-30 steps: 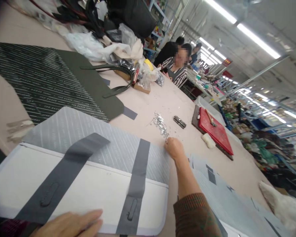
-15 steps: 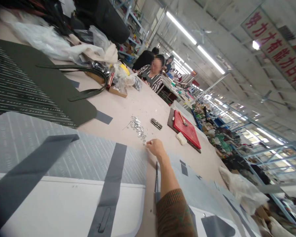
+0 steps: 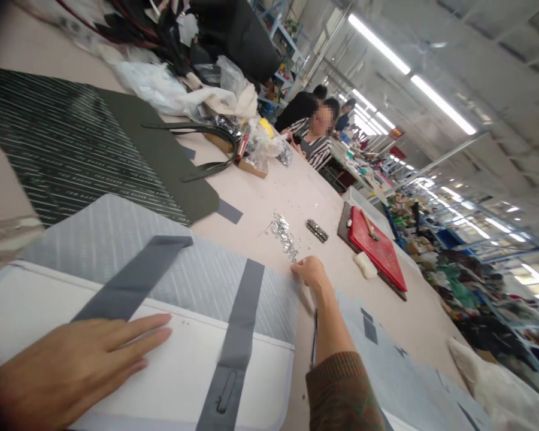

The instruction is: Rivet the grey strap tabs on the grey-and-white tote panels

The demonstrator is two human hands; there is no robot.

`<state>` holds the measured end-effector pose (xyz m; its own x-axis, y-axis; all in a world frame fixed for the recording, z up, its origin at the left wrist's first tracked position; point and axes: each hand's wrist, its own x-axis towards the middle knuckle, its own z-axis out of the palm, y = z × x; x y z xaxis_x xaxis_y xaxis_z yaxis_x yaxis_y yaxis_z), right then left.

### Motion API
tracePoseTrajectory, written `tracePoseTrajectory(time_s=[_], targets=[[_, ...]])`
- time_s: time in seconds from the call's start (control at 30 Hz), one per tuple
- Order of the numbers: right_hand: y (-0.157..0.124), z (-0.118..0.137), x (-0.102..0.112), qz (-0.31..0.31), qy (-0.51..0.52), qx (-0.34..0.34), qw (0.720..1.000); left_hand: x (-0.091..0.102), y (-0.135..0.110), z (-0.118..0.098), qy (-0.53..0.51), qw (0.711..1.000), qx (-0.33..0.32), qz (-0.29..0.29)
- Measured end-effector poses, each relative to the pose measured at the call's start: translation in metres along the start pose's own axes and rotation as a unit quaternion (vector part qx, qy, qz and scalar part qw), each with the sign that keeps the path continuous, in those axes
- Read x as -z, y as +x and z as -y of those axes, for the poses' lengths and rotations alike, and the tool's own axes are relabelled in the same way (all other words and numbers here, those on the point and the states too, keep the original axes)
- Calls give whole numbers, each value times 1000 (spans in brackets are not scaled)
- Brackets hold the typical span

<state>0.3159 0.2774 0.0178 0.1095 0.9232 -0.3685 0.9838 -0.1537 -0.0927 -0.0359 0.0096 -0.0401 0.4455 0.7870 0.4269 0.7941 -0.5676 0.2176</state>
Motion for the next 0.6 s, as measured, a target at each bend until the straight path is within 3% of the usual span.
tracePoseTrajectory(time_s=[0.17, 0.37, 0.47, 0.6], targets=[[4, 0, 0, 4, 22, -1, 1000, -1, 17, -9, 41, 997, -47, 49], [-7, 2, 3, -24, 105, 11, 994, -23, 6, -12, 19, 999, -14, 33], [-29, 6, 5, -24, 190, 36, 981, -22, 8, -11, 9, 999, -10, 40], [-75, 28, 2, 30, 287, 75, 955, -11, 14, -12, 14, 998, -18, 65]])
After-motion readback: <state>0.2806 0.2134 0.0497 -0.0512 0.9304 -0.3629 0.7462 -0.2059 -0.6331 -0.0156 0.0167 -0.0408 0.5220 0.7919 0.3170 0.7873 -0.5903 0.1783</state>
